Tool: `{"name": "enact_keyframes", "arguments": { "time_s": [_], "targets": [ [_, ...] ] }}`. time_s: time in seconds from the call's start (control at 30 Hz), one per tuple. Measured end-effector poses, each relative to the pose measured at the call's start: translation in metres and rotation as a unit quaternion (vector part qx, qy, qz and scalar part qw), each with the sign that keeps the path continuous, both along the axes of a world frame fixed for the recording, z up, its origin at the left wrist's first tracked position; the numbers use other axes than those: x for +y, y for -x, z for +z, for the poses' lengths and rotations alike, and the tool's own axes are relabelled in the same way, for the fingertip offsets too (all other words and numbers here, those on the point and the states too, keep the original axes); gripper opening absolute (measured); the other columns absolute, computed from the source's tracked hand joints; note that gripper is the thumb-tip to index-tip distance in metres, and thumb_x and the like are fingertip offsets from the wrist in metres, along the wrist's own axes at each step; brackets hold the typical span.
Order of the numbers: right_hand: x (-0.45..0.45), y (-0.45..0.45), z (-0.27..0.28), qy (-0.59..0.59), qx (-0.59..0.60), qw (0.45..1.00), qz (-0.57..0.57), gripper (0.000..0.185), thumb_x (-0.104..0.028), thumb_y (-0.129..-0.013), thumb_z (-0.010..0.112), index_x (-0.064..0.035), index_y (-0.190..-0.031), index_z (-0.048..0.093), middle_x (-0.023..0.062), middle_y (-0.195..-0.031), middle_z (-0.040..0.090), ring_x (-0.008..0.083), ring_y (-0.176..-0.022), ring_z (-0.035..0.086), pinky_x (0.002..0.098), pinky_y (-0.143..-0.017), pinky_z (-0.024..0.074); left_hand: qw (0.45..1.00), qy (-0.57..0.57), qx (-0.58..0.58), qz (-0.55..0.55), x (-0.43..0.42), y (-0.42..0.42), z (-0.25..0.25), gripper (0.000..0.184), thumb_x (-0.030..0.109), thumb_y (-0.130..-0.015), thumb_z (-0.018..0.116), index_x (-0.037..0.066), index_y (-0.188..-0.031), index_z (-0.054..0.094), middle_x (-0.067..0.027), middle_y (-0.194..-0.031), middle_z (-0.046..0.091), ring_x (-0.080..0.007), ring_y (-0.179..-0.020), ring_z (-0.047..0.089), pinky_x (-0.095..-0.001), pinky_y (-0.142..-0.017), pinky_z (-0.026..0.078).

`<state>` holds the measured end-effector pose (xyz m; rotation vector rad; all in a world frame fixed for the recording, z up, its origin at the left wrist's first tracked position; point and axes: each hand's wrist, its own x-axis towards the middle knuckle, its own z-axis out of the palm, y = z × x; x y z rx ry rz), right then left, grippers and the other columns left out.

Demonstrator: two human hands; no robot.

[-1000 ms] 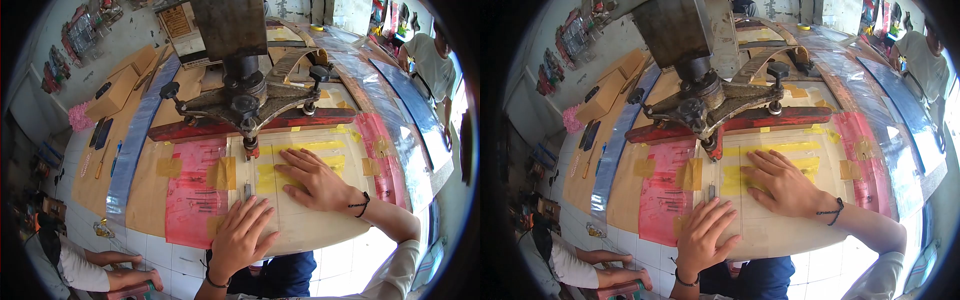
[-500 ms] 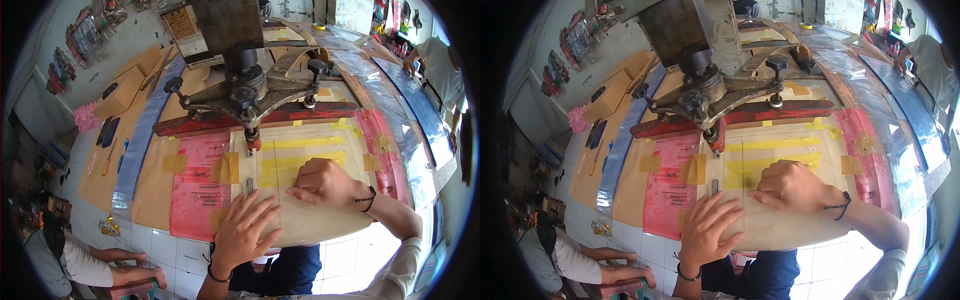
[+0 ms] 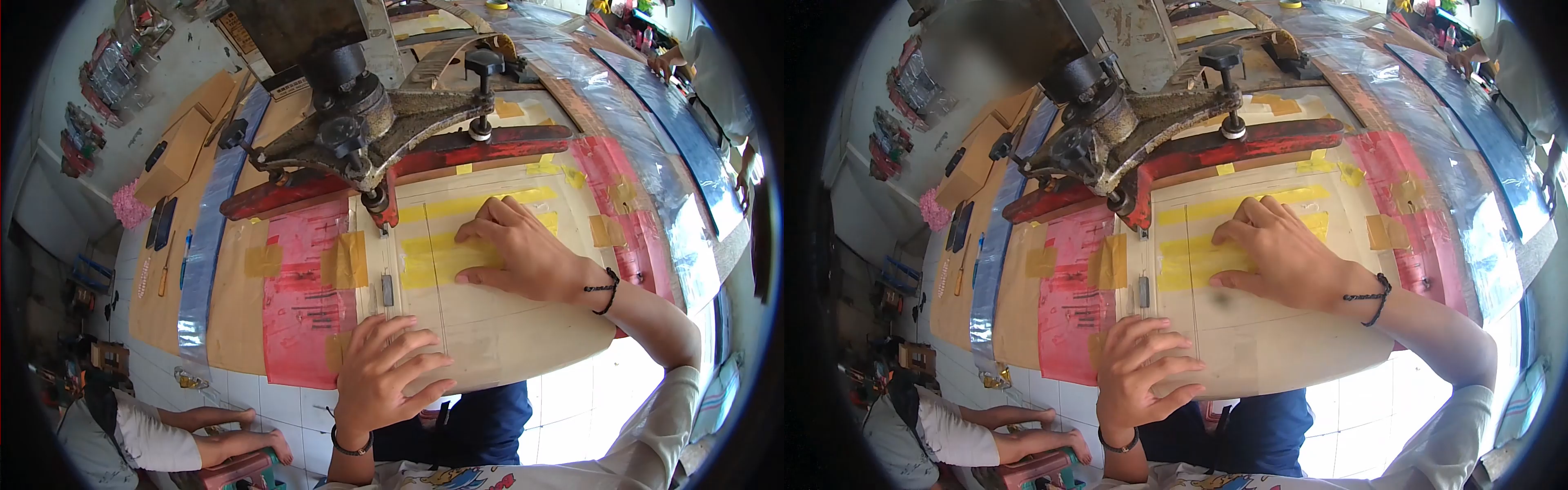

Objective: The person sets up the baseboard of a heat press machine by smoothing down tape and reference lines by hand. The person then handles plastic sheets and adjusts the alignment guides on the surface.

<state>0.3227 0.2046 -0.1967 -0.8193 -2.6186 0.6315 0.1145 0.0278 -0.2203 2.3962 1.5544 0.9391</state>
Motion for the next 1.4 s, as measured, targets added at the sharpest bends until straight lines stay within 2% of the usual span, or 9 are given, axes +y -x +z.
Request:
{"name": "enact_keyframes", "arguments": {
  "time_s": [0.27, 0.37, 0.47, 0.57, 0.73, 0.97, 1.17, 1.27, 1.4],
  "targets": [
    [0.0, -0.001, -0.007, 0.013, 0.053, 0.997, 0.062, 0.029, -0.02, -0.088, 0.074, -0.0073, -0.112, 0.062, 0.0098, -0.098, 0.066, 0.028, -0.103, 0.062, 0.04, -0.097, 0.0463, 1.0, -0.003, -0.026, 0.0, 0.002, 0.0, 0.002, 0.038, 0.036, -0.076, 0.08, 0.013, -0.104, 0.071, -0.0019, -0.104, 0.07, -0.0287, -0.108, 0.062, -0.0464, -0.098, 0.042],
    [-0.002, 0.002, -0.009, 0.212, 0.182, 0.957, 0.076, 0.031, -0.012, -0.091, 0.071, -0.0068, -0.119, 0.056, 0.009, -0.093, 0.072, 0.0248, -0.098, 0.07, 0.0365, -0.092, 0.0517, 0.998, 0.0, -0.06, 0.011, 0.001, 0.002, 0.008, 0.047, 0.03, -0.077, 0.081, 0.007, -0.115, 0.067, -0.0075, -0.112, 0.067, -0.0305, -0.11, 0.061, -0.0456, -0.098, 0.043],
    [-0.01, 0.003, 0.001, 0.216, 0.237, 0.944, 0.071, 0.038, -0.009, -0.094, 0.068, -0.0057, -0.127, 0.05, 0.0115, -0.097, 0.074, 0.0222, -0.096, 0.073, 0.0335, -0.088, 0.055, 0.993, -0.047, -0.091, 0.065, 0.001, 0.008, 0.016, 0.058, 0.018, -0.079, 0.082, 0.002, -0.13, 0.059, -0.0148, -0.123, 0.062, -0.0285, -0.109, 0.06, -0.0416, -0.096, 0.046],
    [-0.018, 0.0, 0.015, 0.28, 0.242, 0.927, 0.058, 0.048, -0.013, -0.094, 0.069, -0.0047, -0.136, 0.046, 0.0113, -0.102, 0.075, 0.0185, -0.098, 0.071, 0.0333, -0.089, 0.0547, 0.953, -0.002, -0.267, 0.14, 0.015, -0.006, 0.033, 0.065, 0.016, -0.079, 0.082, 0.001, -0.136, 0.055, -0.0162, -0.122, 0.063, -0.0232, -0.106, 0.061, -0.0376, -0.092, 0.049],
    [-0.017, -0.001, 0.014, 0.312, 0.263, 0.911, 0.064, 0.053, -0.012, -0.094, 0.069, -0.0048, -0.14, 0.044, 0.0105, -0.104, 0.075, 0.0158, -0.097, 0.07, 0.0311, -0.088, 0.0542, 0.905, 0.13, -0.4, 0.065, 0.051, -0.006, 0.039, 0.025, 0.004, -0.096, 0.063, -0.005, -0.119, 0.065, -0.01, -0.086, 0.071, -0.0148, -0.07, 0.067, -0.0269, -0.067, 0.054],
    [-0.016, 0.003, 0.006, 0.339, 0.312, 0.884, 0.075, 0.028, -0.006, -0.095, 0.065, -0.0043, -0.124, 0.064, 0.009, -0.098, 0.075, 0.0134, -0.095, 0.07, 0.0294, -0.085, 0.0551, 0.877, 0.112, -0.467, 0.018, 0.062, 0.005, 0.036, 0.016, 0.006, -0.1, 0.058, -0.005, -0.107, 0.065, -0.0144, -0.094, 0.07, -0.0192, -0.076, 0.071, -0.0295, -0.068, 0.058],
    [-0.011, 0.002, -0.005, 0.27, 0.287, 0.917, 0.055, 0.014, -0.006, -0.094, 0.066, -0.0025, -0.106, 0.073, 0.0078, -0.101, 0.075, 0.014, -0.093, 0.07, 0.0299, -0.081, 0.0561, 0.869, 0.1, -0.482, -0.06, 0.062, 0.016, 0.026, 0.014, 0.005, -0.1, 0.056, -0.007, -0.099, 0.063, -0.0171, -0.095, 0.07, -0.0235, -0.078, 0.073, -0.0326, -0.069, 0.061],
    [-0.011, 0.0, 0.0, 0.188, 0.293, 0.934, 0.086, 0.017, -0.013, -0.092, 0.07, -0.0025, -0.106, 0.073, 0.0091, -0.1, 0.075, 0.0146, -0.089, 0.07, 0.0298, -0.078, 0.0564, 0.906, 0.079, -0.415, 0.001, 0.062, 0.009, 0.024, 0.01, 0.002, -0.098, 0.059, -0.006, -0.101, 0.062, -0.0168, -0.096, 0.069, -0.0236, -0.078, 0.073, -0.0316, -0.068, 0.061],
    [-0.007, 0.0, -0.001, 0.213, 0.304, 0.926, 0.073, 0.02, -0.017, -0.09, 0.073, -0.0028, -0.103, 0.075, 0.0089, -0.093, 0.075, 0.0142, -0.083, 0.071, 0.0285, -0.073, 0.0563, 0.9, 0.092, -0.426, 0.034, 0.064, 0.004, 0.028, 0.014, -0.001, -0.095, 0.062, -0.005, -0.108, 0.059, -0.0147, -0.098, 0.069, -0.0209, -0.077, 0.073, -0.0289, -0.066, 0.061]
  ]
}}
